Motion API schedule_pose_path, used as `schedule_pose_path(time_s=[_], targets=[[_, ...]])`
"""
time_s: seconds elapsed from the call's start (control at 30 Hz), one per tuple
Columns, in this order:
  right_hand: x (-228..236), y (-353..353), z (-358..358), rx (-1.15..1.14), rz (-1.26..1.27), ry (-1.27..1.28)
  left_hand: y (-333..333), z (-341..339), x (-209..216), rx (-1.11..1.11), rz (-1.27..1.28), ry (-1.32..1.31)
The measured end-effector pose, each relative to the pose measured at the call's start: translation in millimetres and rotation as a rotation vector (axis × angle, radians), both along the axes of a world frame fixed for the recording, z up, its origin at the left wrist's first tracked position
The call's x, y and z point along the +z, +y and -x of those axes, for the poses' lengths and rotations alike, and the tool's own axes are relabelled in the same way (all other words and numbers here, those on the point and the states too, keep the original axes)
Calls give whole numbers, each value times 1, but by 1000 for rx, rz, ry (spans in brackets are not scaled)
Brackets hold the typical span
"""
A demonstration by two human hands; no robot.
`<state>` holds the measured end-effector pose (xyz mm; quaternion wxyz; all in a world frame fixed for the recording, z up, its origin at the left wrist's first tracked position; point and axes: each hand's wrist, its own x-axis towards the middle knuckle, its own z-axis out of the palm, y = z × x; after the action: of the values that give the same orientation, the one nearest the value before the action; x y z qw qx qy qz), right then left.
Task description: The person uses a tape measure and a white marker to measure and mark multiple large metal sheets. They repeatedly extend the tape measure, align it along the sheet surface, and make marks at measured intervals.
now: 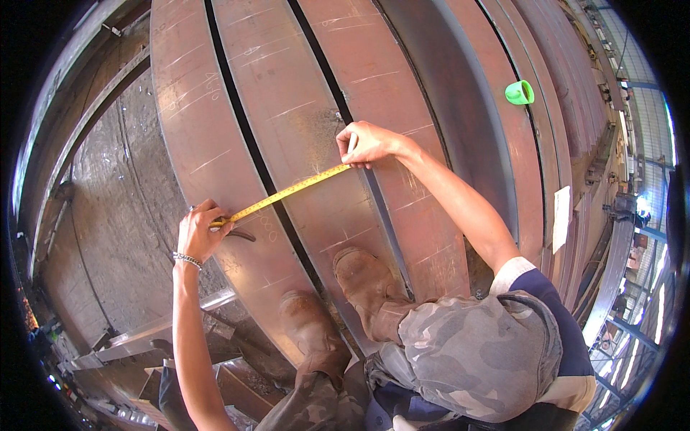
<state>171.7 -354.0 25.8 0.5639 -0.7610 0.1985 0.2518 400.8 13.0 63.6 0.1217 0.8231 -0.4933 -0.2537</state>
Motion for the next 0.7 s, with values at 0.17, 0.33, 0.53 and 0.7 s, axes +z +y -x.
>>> schedule_pose_path(time_s=[0.17, 0.33, 0.53, 0.7], targets=[[2, 4, -3, 27, 48, -17, 1, 0, -1, 2, -1, 6], [9, 11, -9, -372, 385, -562, 0, 0, -1, -9, 4, -1], [12, 17, -1, -372, 147, -318, 4, 1, 3, 2, -27, 39], [7, 25, 0, -375, -59, -204, 6, 1, 2, -12, -12, 25]])
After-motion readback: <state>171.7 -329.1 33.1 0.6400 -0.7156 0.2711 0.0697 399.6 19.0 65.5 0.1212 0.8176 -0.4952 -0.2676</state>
